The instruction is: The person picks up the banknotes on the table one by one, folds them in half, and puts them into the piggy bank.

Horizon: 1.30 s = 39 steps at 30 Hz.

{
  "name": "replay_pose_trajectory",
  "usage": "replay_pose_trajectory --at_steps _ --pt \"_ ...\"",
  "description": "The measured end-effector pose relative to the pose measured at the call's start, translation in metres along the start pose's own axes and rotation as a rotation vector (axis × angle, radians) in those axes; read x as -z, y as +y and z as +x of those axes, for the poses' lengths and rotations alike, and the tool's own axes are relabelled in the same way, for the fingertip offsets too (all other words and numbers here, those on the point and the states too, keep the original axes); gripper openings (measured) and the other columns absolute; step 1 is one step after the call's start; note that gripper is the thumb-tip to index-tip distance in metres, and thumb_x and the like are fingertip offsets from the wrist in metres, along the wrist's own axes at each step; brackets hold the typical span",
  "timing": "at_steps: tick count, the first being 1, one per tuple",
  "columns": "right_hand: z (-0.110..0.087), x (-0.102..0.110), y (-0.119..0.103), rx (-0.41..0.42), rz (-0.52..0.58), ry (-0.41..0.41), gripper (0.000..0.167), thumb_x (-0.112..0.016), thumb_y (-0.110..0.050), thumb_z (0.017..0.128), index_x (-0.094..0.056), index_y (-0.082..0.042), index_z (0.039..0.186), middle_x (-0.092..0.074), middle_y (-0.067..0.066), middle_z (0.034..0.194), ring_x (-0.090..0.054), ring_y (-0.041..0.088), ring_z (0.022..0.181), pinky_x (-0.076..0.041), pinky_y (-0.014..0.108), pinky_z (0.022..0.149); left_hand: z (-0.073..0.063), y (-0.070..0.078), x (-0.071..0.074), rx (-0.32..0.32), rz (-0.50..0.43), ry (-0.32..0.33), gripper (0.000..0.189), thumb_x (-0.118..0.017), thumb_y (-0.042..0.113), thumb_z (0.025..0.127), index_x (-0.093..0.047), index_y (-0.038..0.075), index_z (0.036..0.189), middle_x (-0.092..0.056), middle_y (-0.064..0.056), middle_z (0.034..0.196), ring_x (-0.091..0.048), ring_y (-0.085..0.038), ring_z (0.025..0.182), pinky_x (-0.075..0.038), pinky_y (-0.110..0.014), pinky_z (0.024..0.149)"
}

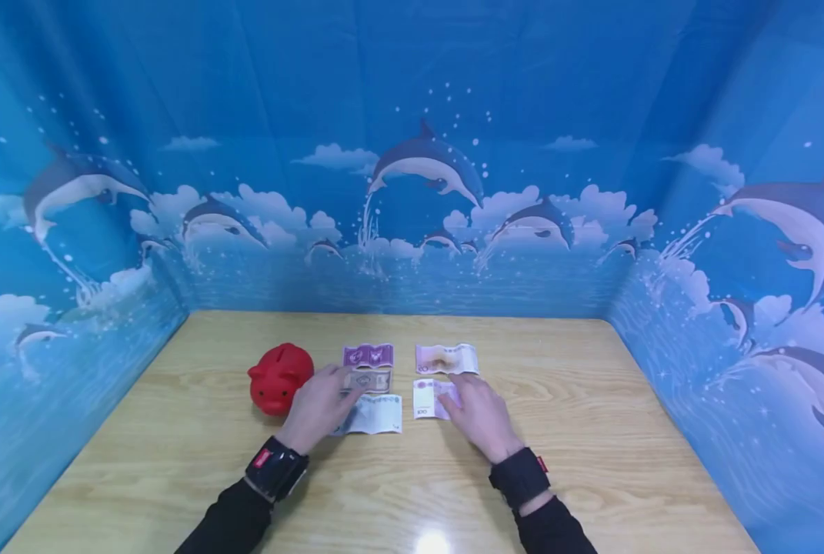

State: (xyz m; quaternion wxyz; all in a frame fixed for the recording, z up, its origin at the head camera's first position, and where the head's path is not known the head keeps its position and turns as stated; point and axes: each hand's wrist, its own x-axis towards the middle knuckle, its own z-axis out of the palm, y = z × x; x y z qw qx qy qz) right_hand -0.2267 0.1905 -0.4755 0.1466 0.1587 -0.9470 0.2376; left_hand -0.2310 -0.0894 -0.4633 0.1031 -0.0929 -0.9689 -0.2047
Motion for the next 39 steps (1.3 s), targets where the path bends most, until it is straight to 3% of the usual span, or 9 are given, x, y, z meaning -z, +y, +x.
replay_pose_trajectory --at_steps 3,6,13,21,25,28,32,36,39 --pt "0.001 -0.002 -0.004 0.009 0.005 0.014 0.038 -0.072 -0.025 0.089 -0.068 -0.003 0.119 -0.071 0.014 0.110 -0.068 0.031 0.098 -0.055 0.047 0.084 -0.002 -0.004 0.002 0.036 0.003 -0.033 0.037 -0.073 0.035 0.088 -0.070 0.007 0.112 -0.061 -0.004 0.086 -0.054 -0.015 0.071 -0.047 -0.028 0.056" --pt "0.004 -0.004 -0.010 0.007 0.013 0.012 0.032 -0.073 -0.022 0.088 -0.070 -0.004 0.114 -0.073 0.010 0.100 -0.069 0.025 0.090 -0.056 0.043 0.078 -0.003 -0.006 0.004 0.043 0.004 -0.055 0.031 -0.073 0.031 0.088 -0.071 0.005 0.105 -0.054 -0.002 0.075 -0.048 -0.014 0.062 -0.038 -0.024 0.050" --pt "0.010 -0.011 -0.027 0.015 0.066 -0.074 0.026 -0.075 -0.017 0.085 -0.072 -0.003 0.106 -0.068 -0.003 0.075 -0.058 0.006 0.065 -0.051 0.025 0.062 -0.007 -0.008 0.004 0.071 0.012 -0.107 0.022 -0.073 0.027 0.088 -0.064 0.008 0.086 -0.049 -0.001 0.065 -0.046 -0.012 0.052 -0.035 -0.023 0.046" --pt "0.011 -0.022 -0.044 0.057 0.118 -0.164 0.021 -0.072 -0.014 0.087 -0.072 0.001 0.101 -0.067 -0.001 0.072 -0.057 0.005 0.062 -0.049 0.021 0.059 -0.012 -0.012 0.002 0.025 0.062 -0.079 0.023 -0.076 0.025 0.085 -0.063 0.007 0.080 -0.049 -0.001 0.061 -0.046 -0.014 0.052 -0.037 -0.027 0.044" --pt "0.013 -0.026 -0.052 0.067 0.145 -0.210 0.018 -0.070 -0.013 0.088 -0.072 0.001 0.099 -0.061 -0.002 0.065 -0.048 0.003 0.054 -0.045 0.021 0.052 -0.014 -0.011 0.002 0.016 0.086 -0.084 0.022 -0.076 0.024 0.085 -0.065 0.005 0.084 -0.052 -0.003 0.063 -0.050 -0.016 0.053 -0.040 -0.031 0.045" --pt "0.014 -0.030 -0.057 0.068 0.162 -0.252 0.011 -0.070 -0.014 0.088 -0.069 -0.005 0.083 -0.047 -0.009 0.053 -0.035 0.002 0.045 -0.034 0.019 0.043 -0.016 -0.011 0.001 0.020 0.099 -0.101 0.023 -0.076 0.024 0.085 -0.065 0.004 0.089 -0.055 -0.004 0.065 -0.054 -0.018 0.055 -0.043 -0.033 0.046" --pt "0.015 -0.034 -0.063 0.080 0.160 -0.280 0.028 -0.070 -0.017 0.089 -0.055 -0.013 0.066 -0.032 -0.013 0.050 -0.026 0.001 0.043 -0.023 0.018 0.041 -0.017 -0.012 -0.001 0.003 0.114 -0.074 0.021 -0.078 0.021 0.083 -0.065 0.004 0.088 -0.057 -0.007 0.065 -0.060 -0.024 0.057 -0.046 -0.036 0.047" --pt "0.014 -0.036 -0.066 0.074 0.159 -0.291 0.032 -0.069 -0.019 0.090 -0.052 -0.015 0.063 -0.030 -0.013 0.049 -0.025 0.002 0.042 -0.022 0.018 0.041 -0.016 -0.012 -0.002 -0.001 0.065 -0.091 0.022 -0.077 0.015 0.082 -0.067 0.001 0.096 -0.059 -0.008 0.068 -0.060 -0.021 0.059 -0.048 -0.034 0.049" --pt "0.014 -0.036 -0.066 0.064 0.160 -0.295 0.029 -0.069 -0.019 0.090 -0.056 -0.015 0.065 -0.031 -0.012 0.049 -0.025 0.003 0.042 -0.022 0.018 0.041 -0.014 -0.011 -0.004 0.022 0.005 -0.119 0.033 -0.076 0.012 0.083 -0.066 0.000 0.111 -0.067 -0.012 0.081 -0.063 -0.021 0.066 -0.053 -0.032 0.055"
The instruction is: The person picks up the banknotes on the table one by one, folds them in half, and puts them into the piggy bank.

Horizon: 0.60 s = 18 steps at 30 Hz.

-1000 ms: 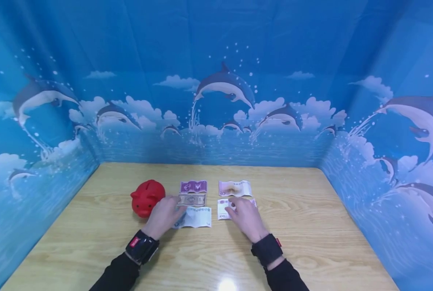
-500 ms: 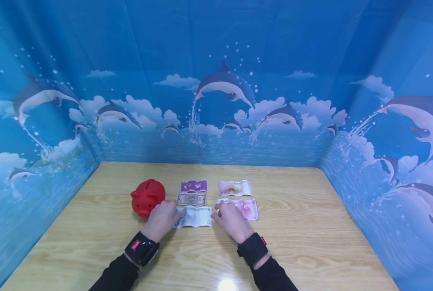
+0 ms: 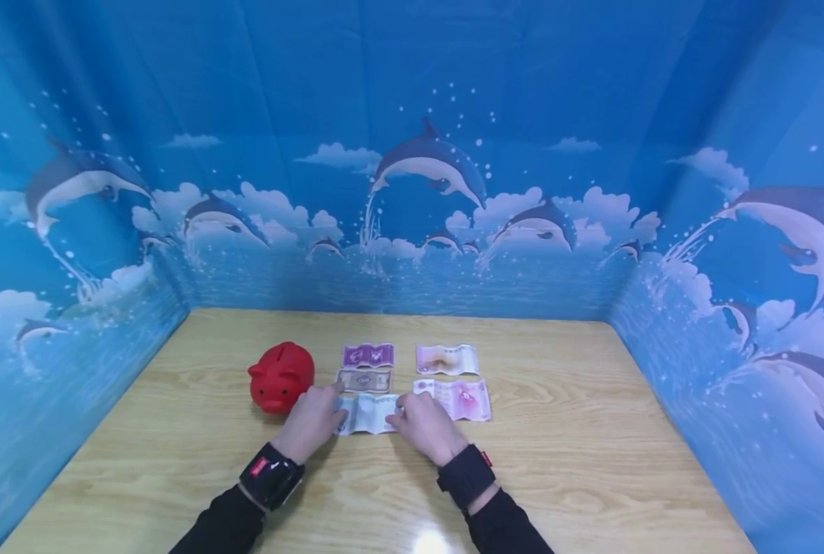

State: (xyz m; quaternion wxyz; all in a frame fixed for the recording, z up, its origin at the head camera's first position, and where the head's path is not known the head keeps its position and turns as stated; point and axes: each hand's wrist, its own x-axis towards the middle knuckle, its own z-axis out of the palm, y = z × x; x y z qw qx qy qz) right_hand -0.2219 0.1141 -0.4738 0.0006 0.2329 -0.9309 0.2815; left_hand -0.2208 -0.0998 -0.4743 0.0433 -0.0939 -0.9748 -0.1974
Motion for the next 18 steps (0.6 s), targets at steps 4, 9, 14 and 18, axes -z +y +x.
replay_pose_trajectory --at_steps 4,9,14,18 --pt "-0.0002 -0.0014 0.0001 0.000 -0.003 -0.001 0.024 -0.070 -0.019 0.090 -0.060 -0.013 0.069 -0.033 -0.012 0.050 -0.027 0.003 0.043 -0.024 0.019 0.041 0.0016 0.0002 -0.0018 0.032 -0.060 0.000 0.043 -0.075 0.008 0.082 -0.062 0.000 0.122 -0.070 -0.019 0.100 -0.066 -0.023 0.074 -0.055 -0.032 0.061" --pt "0.0005 -0.0022 0.0007 -0.007 -0.009 -0.009 0.023 -0.070 -0.019 0.090 -0.061 -0.013 0.070 -0.034 -0.012 0.051 -0.028 0.003 0.043 -0.025 0.019 0.041 0.0022 0.0000 -0.0026 0.049 -0.114 0.009 0.048 -0.074 0.004 0.082 -0.059 -0.002 0.127 -0.068 -0.021 0.109 -0.066 -0.021 0.076 -0.055 -0.030 0.060" --pt "0.0006 -0.0018 0.0003 -0.003 -0.009 -0.003 0.023 -0.071 -0.019 0.089 -0.061 -0.014 0.069 -0.035 -0.012 0.051 -0.029 0.003 0.044 -0.026 0.019 0.042 0.0021 -0.0005 -0.0021 0.021 -0.129 0.044 0.054 -0.069 -0.004 0.080 -0.054 -0.007 0.132 -0.067 -0.024 0.111 -0.067 -0.026 0.083 -0.058 -0.035 0.065" --pt "0.0015 -0.0015 0.0008 -0.001 -0.004 -0.006 0.015 -0.072 -0.016 0.087 -0.065 -0.010 0.075 -0.044 -0.010 0.054 -0.035 0.003 0.046 -0.032 0.019 0.042 0.0027 0.0004 -0.0003 0.011 -0.114 0.063 0.047 -0.066 -0.008 0.079 -0.058 -0.009 0.125 -0.067 -0.022 0.102 -0.066 -0.027 0.079 -0.057 -0.036 0.065"
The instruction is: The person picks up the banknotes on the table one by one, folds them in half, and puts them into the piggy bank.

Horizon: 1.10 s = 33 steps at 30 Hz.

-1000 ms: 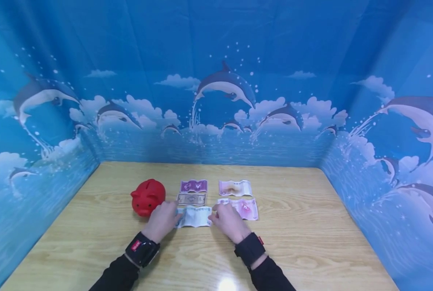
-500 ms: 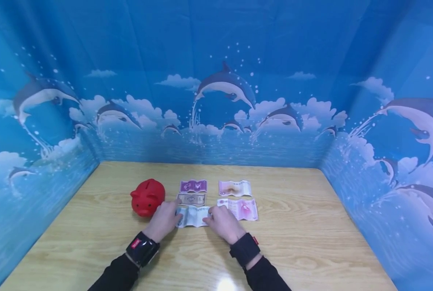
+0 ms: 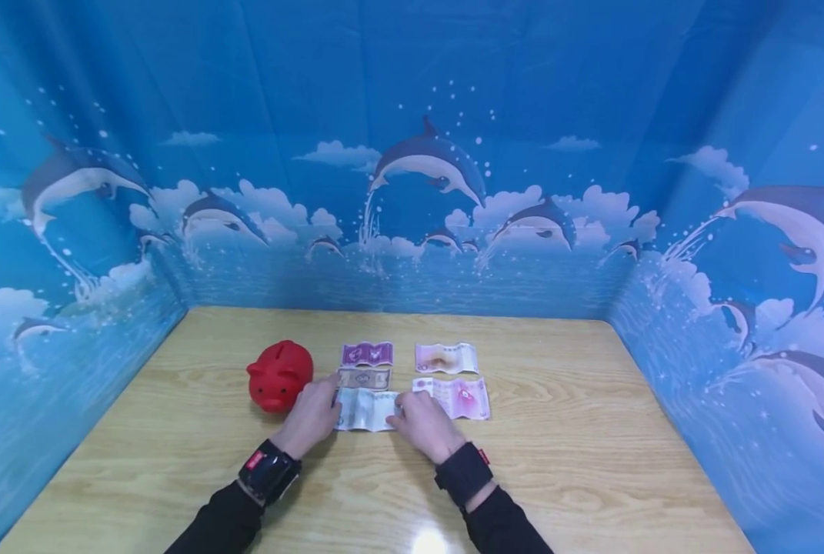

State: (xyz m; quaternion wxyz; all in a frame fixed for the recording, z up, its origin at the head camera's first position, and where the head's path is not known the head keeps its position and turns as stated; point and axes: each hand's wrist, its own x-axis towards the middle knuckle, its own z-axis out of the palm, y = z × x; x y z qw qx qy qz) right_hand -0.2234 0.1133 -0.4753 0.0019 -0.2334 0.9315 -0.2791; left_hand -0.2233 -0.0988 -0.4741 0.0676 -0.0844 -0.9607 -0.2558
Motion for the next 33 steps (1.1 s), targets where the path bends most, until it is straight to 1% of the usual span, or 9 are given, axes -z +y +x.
replay_pose_trajectory --at_steps 2,6,9,12,14,20,25,30,33 --pt "0.001 0.000 0.000 -0.009 0.013 -0.004 0.010 -0.073 -0.014 0.086 -0.068 -0.005 0.087 -0.051 -0.008 0.060 -0.041 0.004 0.049 -0.038 0.019 0.045 0.001 0.001 0.001 -0.003 0.007 0.008 0.039 -0.064 -0.008 0.080 -0.063 -0.008 0.119 -0.067 -0.020 0.098 -0.065 -0.027 0.080 -0.057 -0.037 0.066" --pt "0.003 0.000 0.000 -0.044 0.013 0.010 0.043 -0.074 -0.015 0.085 -0.062 0.004 0.121 -0.065 0.003 0.079 -0.056 0.011 0.066 -0.050 0.025 0.058 0.001 0.001 0.004 -0.005 0.003 0.034 0.030 -0.063 -0.007 0.082 -0.067 -0.005 0.112 -0.065 -0.018 0.095 -0.064 -0.029 0.087 -0.057 -0.039 0.070" --pt "0.006 0.000 0.000 -0.061 -0.016 0.026 0.054 -0.074 -0.019 0.085 -0.056 0.005 0.130 -0.068 0.013 0.096 -0.062 0.020 0.082 -0.055 0.034 0.072 0.002 0.001 0.005 -0.013 -0.025 0.065 0.030 -0.061 -0.008 0.083 -0.068 -0.005 0.112 -0.064 -0.017 0.095 -0.063 -0.028 0.088 -0.057 -0.039 0.071" --pt "0.009 -0.001 0.000 -0.054 -0.041 0.037 0.050 -0.074 -0.020 0.086 -0.059 0.005 0.126 -0.067 0.015 0.099 -0.059 0.021 0.085 -0.054 0.035 0.072 0.003 0.000 0.006 -0.037 -0.062 0.099 0.033 -0.060 -0.009 0.084 -0.066 -0.006 0.117 -0.065 -0.020 0.102 -0.063 -0.030 0.095 -0.057 -0.041 0.077" --pt "0.011 -0.001 0.000 -0.062 -0.039 0.034 0.044 -0.074 -0.020 0.086 -0.062 0.004 0.121 -0.064 0.012 0.095 -0.054 0.018 0.081 -0.050 0.031 0.066 0.003 0.000 0.006 -0.049 -0.078 0.116 0.032 -0.059 -0.008 0.085 -0.065 -0.006 0.116 -0.066 -0.020 0.104 -0.064 -0.031 0.097 -0.057 -0.042 0.079" --pt "0.014 0.000 -0.002 -0.130 -0.014 0.029 0.024 -0.075 -0.021 0.085 -0.067 -0.004 0.100 -0.053 0.004 0.085 -0.047 0.015 0.075 -0.043 0.026 0.059 0.007 0.000 0.009 -0.043 -0.128 0.111 0.016 -0.061 -0.004 0.088 -0.066 0.001 0.102 -0.067 -0.013 0.091 -0.064 -0.025 0.084 -0.055 -0.037 0.067" --pt "0.015 0.009 -0.002 -0.160 0.013 0.076 0.018 -0.074 -0.025 0.086 -0.060 -0.013 0.086 -0.053 0.002 0.087 -0.049 0.016 0.077 -0.044 0.031 0.063 0.008 -0.001 0.010 -0.041 -0.186 0.134 0.023 -0.061 -0.002 0.089 -0.066 -0.002 0.112 -0.071 -0.016 0.101 -0.067 -0.027 0.091 -0.057 -0.040 0.074" --pt "0.017 0.016 0.002 -0.154 0.161 0.148 0.014 -0.072 -0.020 0.088 -0.060 -0.012 0.088 -0.058 0.001 0.084 -0.053 0.012 0.067 -0.045 0.028 0.058 0.007 0.000 0.013 0.015 -0.322 0.156 0.026 -0.061 0.002 0.092 -0.066 -0.002 0.118 -0.071 -0.017 0.104 -0.068 -0.025 0.086 -0.057 -0.036 0.069" --pt "0.019 0.019 0.005 -0.171 0.271 0.185 0.013 -0.069 -0.018 0.091 -0.062 -0.010 0.097 -0.056 0.000 0.071 -0.049 0.009 0.055 -0.042 0.025 0.049 0.008 0.001 0.015 0.063 -0.372 0.157 0.025 -0.062 0.004 0.092 -0.067 0.001 0.117 -0.071 -0.016 0.105 -0.068 -0.023 0.085 -0.057 -0.033 0.068"
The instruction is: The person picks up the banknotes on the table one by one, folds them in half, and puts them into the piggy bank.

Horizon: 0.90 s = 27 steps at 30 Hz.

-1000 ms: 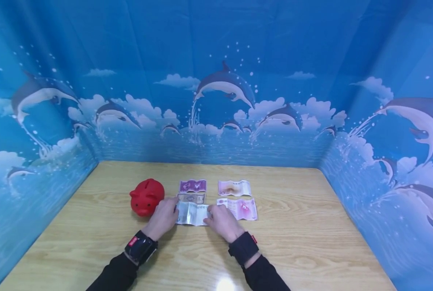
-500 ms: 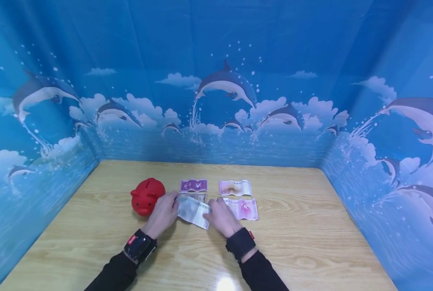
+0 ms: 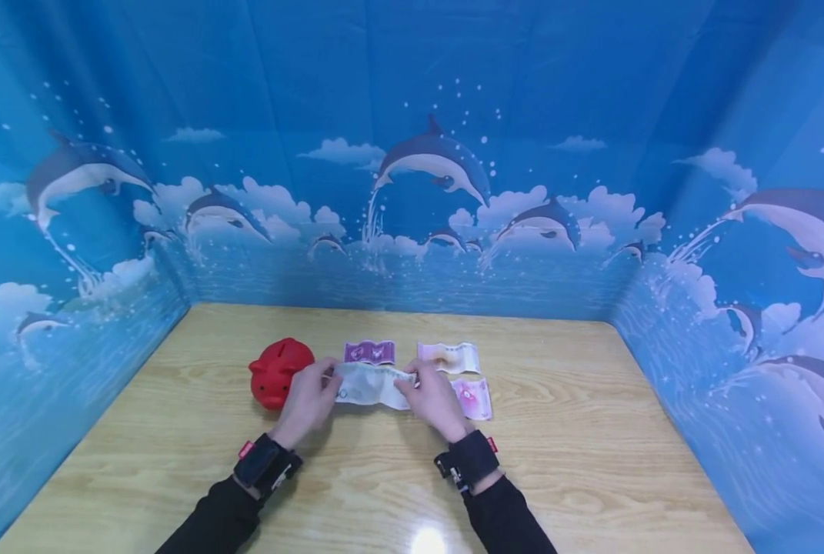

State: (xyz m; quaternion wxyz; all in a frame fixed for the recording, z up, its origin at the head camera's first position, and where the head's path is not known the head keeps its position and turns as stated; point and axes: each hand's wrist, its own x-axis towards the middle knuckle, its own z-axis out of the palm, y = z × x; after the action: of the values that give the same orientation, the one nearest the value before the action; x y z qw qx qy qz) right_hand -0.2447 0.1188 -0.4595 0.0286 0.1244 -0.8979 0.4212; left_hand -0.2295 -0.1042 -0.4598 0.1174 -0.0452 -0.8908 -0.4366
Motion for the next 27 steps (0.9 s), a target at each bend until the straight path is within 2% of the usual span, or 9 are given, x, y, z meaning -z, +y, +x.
replay_pose_trajectory --at_steps 7,11,14,16,18,20,22,25,27 --pt "0.004 0.007 0.002 -0.031 0.177 0.072 0.022 -0.070 -0.015 0.091 -0.064 -0.004 0.110 -0.048 -0.003 0.053 -0.048 0.009 0.042 -0.039 0.022 0.039 0.002 0.003 0.002 0.075 -0.075 0.015 0.026 -0.066 0.008 0.092 -0.069 0.004 0.117 -0.072 -0.013 0.106 -0.069 -0.025 0.096 -0.058 -0.039 0.081" --pt "0.007 0.013 0.005 -0.002 0.168 0.125 0.025 -0.073 -0.014 0.088 -0.069 -0.005 0.111 -0.032 -0.007 0.053 -0.033 0.005 0.042 -0.028 0.019 0.041 0.003 0.006 0.002 0.123 -0.120 0.001 0.027 -0.068 0.011 0.091 -0.070 0.006 0.117 -0.071 -0.012 0.111 -0.069 -0.025 0.100 -0.058 -0.038 0.083" --pt "0.009 0.016 0.007 0.026 0.138 0.141 0.020 -0.074 -0.016 0.088 -0.072 -0.007 0.106 -0.025 -0.008 0.054 -0.025 0.005 0.044 -0.022 0.019 0.044 0.003 0.007 0.003 0.156 -0.146 0.004 0.027 -0.071 0.011 0.089 -0.071 0.007 0.116 -0.071 -0.012 0.111 -0.069 -0.025 0.101 -0.059 -0.037 0.082" --pt "0.010 0.017 0.009 0.029 0.124 0.138 0.012 -0.074 -0.018 0.088 -0.070 -0.007 0.093 -0.024 -0.009 0.053 -0.024 0.005 0.044 -0.021 0.018 0.044 0.003 0.007 0.003 0.173 -0.161 0.004 0.028 -0.071 0.011 0.088 -0.071 0.007 0.116 -0.071 -0.012 0.112 -0.068 -0.025 0.101 -0.059 -0.037 0.082" --pt "0.010 0.017 0.010 0.020 0.128 0.129 0.021 -0.073 -0.020 0.089 -0.061 -0.007 0.077 -0.024 -0.009 0.051 -0.028 0.005 0.042 -0.022 0.018 0.043 0.003 0.007 0.003 0.191 -0.165 0.008 0.030 -0.072 0.011 0.088 -0.071 0.008 0.118 -0.071 -0.012 0.112 -0.068 -0.025 0.102 -0.059 -0.037 0.082" --pt "0.009 0.017 0.010 -0.005 0.147 0.120 0.033 -0.073 -0.021 0.089 -0.051 -0.008 0.068 -0.029 -0.009 0.050 -0.034 0.005 0.040 -0.027 0.018 0.042 0.003 0.006 0.003 0.206 -0.172 0.014 0.032 -0.072 0.012 0.088 -0.070 0.008 0.120 -0.071 -0.011 0.112 -0.069 -0.025 0.102 -0.059 -0.036 0.082" --pt "0.009 0.016 0.010 -0.037 0.187 0.108 0.035 -0.073 -0.021 0.089 -0.051 -0.008 0.066 -0.039 -0.007 0.049 -0.042 0.006 0.040 -0.035 0.019 0.041 0.003 0.005 0.004 0.217 -0.177 0.028 0.033 -0.072 0.013 0.089 -0.069 0.008 0.122 -0.072 -0.010 0.111 -0.069 -0.024 0.101 -0.059 -0.036 0.081" --pt "0.008 0.015 0.009 -0.079 0.278 0.088 0.018 -0.072 -0.018 0.089 -0.066 -0.007 0.076 -0.061 -0.002 0.058 -0.053 0.010 0.045 -0.049 0.027 0.045 0.004 0.005 0.005 0.231 -0.195 0.052 0.033 -0.072 0.015 0.089 -0.070 0.009 0.121 -0.073 -0.009 0.108 -0.069 -0.022 0.097 -0.060 -0.034 0.078" --pt "0.008 0.015 0.008 -0.094 0.331 0.075 0.012 -0.071 -0.015 0.090 -0.071 -0.003 0.086 -0.069 0.005 0.067 -0.057 0.011 0.050 -0.055 0.034 0.053 0.004 0.005 0.005 0.233 -0.205 0.066 0.031 -0.071 0.017 0.090 -0.070 0.010 0.120 -0.073 -0.009 0.105 -0.069 -0.021 0.095 -0.060 -0.033 0.077"
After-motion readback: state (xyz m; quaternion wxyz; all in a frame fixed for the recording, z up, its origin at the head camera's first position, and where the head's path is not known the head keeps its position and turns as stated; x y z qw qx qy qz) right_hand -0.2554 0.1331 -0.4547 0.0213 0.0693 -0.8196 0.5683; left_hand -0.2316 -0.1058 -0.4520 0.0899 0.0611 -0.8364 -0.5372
